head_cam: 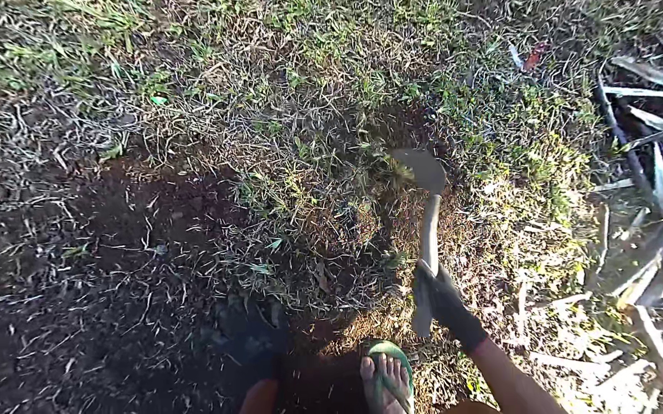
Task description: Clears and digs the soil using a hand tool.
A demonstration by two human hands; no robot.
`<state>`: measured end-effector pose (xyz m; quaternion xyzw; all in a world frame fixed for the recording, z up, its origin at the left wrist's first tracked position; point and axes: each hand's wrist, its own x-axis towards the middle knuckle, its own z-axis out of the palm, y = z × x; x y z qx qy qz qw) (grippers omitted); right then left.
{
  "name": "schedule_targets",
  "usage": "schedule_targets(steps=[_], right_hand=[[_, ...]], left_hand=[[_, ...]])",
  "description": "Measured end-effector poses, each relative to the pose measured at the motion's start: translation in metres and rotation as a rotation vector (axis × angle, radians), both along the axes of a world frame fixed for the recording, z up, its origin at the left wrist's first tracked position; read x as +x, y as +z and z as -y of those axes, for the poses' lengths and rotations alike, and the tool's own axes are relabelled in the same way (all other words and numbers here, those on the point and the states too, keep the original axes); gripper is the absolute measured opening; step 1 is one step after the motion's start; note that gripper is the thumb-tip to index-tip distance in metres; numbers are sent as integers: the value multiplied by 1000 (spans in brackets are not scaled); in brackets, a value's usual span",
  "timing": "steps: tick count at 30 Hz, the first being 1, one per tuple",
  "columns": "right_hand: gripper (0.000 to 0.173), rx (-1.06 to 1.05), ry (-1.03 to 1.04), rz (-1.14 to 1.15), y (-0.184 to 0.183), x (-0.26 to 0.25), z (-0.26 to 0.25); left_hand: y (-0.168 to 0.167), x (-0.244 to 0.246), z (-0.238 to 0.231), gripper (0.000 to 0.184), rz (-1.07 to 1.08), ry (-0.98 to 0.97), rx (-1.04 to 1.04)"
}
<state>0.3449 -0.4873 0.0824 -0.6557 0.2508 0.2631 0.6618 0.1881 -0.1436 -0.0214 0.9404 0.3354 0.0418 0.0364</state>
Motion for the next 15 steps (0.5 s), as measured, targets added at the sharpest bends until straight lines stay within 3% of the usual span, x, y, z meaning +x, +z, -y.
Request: schedule_targets(steps=[3,6,9,11,14,15], right_hand=[[46,-164,45,109,18,-2,31],[36,-139,-259,245,24,48,23],[39,47,-533,329,7,100,-10],[39,64,-408,246,-16,84,-27],[50,-27,204,69,-22,15,-25],[50,-25,297,33,-8,4,-31]], left_hand=[[8,4,1,85,12,-10,8],[12,5,0,83,-57,-5,-26],[17,10,4,79,-35,-9,10],[23,12,13,76,-21,-22,-6],[41,11,24,69,58,48,-45],[71,13,26,64,5,91,-100]])
